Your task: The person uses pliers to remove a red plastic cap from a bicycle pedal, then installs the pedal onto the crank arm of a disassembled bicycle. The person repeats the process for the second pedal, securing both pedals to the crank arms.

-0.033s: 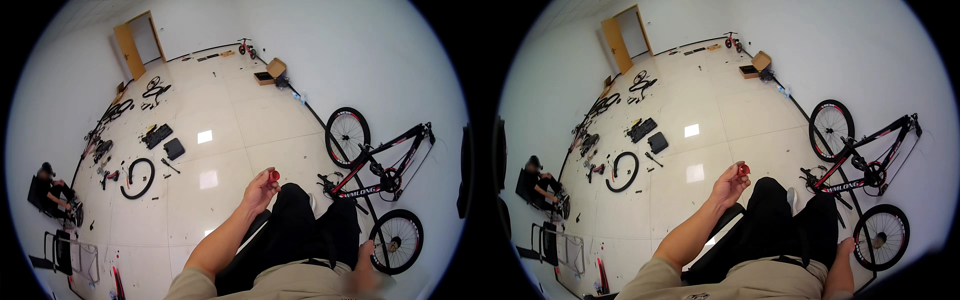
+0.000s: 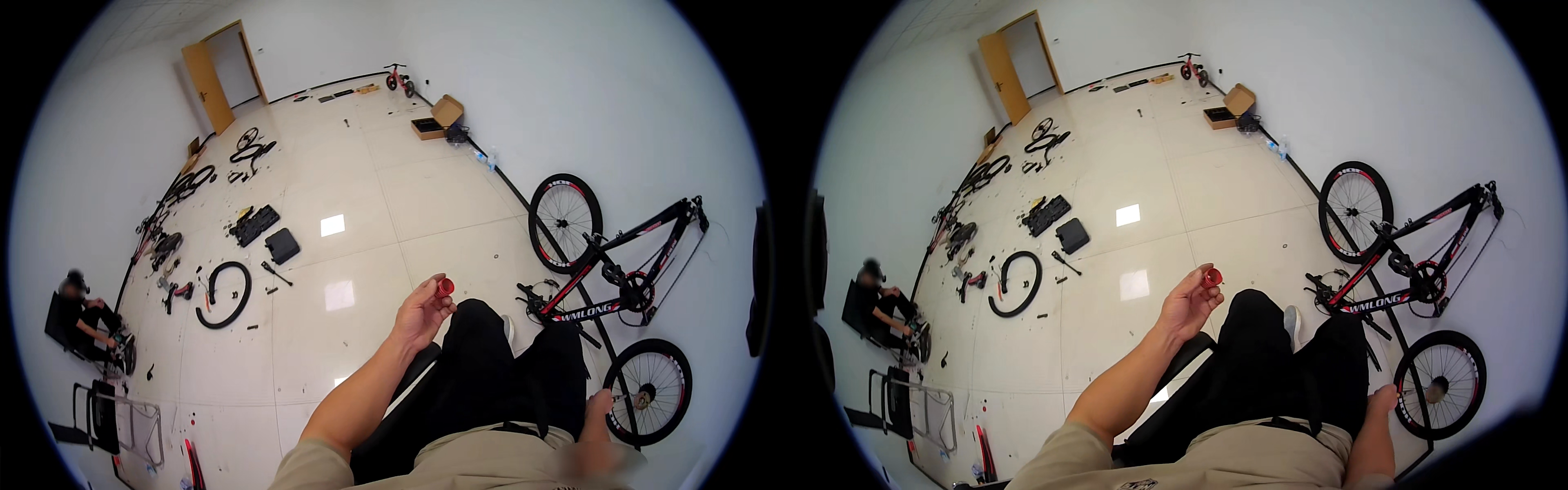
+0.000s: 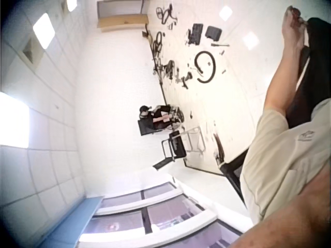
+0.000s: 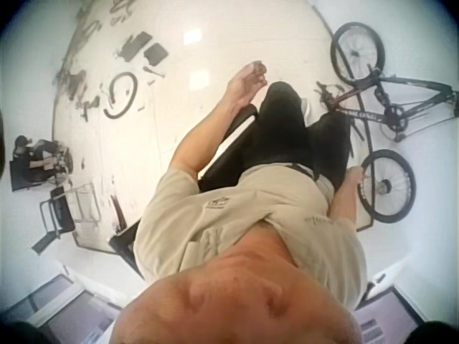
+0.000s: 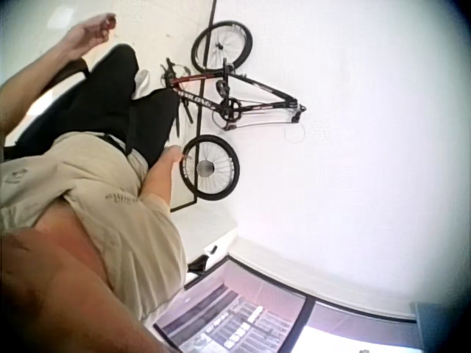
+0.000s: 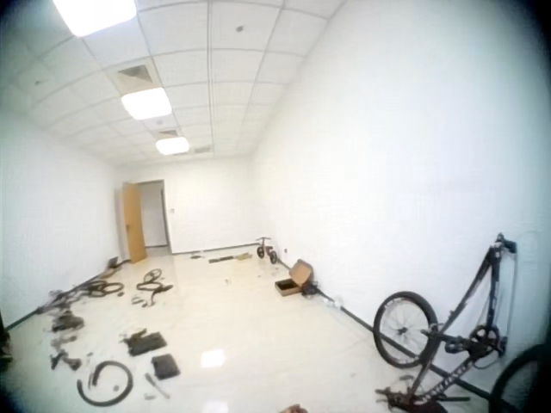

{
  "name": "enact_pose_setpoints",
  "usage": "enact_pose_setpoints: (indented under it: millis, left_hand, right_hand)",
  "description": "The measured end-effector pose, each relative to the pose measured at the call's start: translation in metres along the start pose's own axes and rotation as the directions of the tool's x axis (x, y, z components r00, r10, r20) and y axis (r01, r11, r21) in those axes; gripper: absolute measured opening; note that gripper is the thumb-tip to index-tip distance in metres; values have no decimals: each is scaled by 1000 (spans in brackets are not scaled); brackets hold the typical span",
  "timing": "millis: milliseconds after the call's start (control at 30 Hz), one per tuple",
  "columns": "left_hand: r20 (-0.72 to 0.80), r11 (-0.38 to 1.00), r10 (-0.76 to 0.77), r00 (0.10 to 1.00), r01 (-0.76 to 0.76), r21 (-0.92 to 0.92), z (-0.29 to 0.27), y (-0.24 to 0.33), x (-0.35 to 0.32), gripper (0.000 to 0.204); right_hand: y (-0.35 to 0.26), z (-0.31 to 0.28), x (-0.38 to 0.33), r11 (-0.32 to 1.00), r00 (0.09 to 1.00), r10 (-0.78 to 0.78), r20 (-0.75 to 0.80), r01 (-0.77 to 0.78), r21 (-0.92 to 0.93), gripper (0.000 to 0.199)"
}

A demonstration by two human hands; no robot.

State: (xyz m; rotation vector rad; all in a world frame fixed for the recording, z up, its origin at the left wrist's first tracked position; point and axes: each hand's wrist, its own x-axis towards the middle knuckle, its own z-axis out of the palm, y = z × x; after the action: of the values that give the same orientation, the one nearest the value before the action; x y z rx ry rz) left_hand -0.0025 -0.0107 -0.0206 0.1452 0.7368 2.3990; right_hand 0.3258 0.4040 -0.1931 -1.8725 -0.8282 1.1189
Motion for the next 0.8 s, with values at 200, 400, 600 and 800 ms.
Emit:
enact_pose_setpoints:
  millis: [200, 400, 600, 800]
  left_hand:
    - [-16, 997, 7, 1000, -6, 73, 11, -5, 3, 38]
    - [142, 998, -50, 989, 46, 33, -1, -2, 6, 38]
    - [191, 991, -135, 972, 135, 16, 16, 2, 0, 43]
    - [246, 979, -201, 948, 202, 20, 22, 4, -4, 44]
  right_hand:
    - [-21, 27, 50, 969, 969, -231, 84, 222, 104, 20]
    - [-103, 39, -90, 868, 752, -496, 434, 417, 270, 11]
    - [-135, 19, -254, 942, 365, -260, 894, 301, 151, 19]
    - [-110, -1, -341, 939, -125, 3, 992, 341, 41, 20]
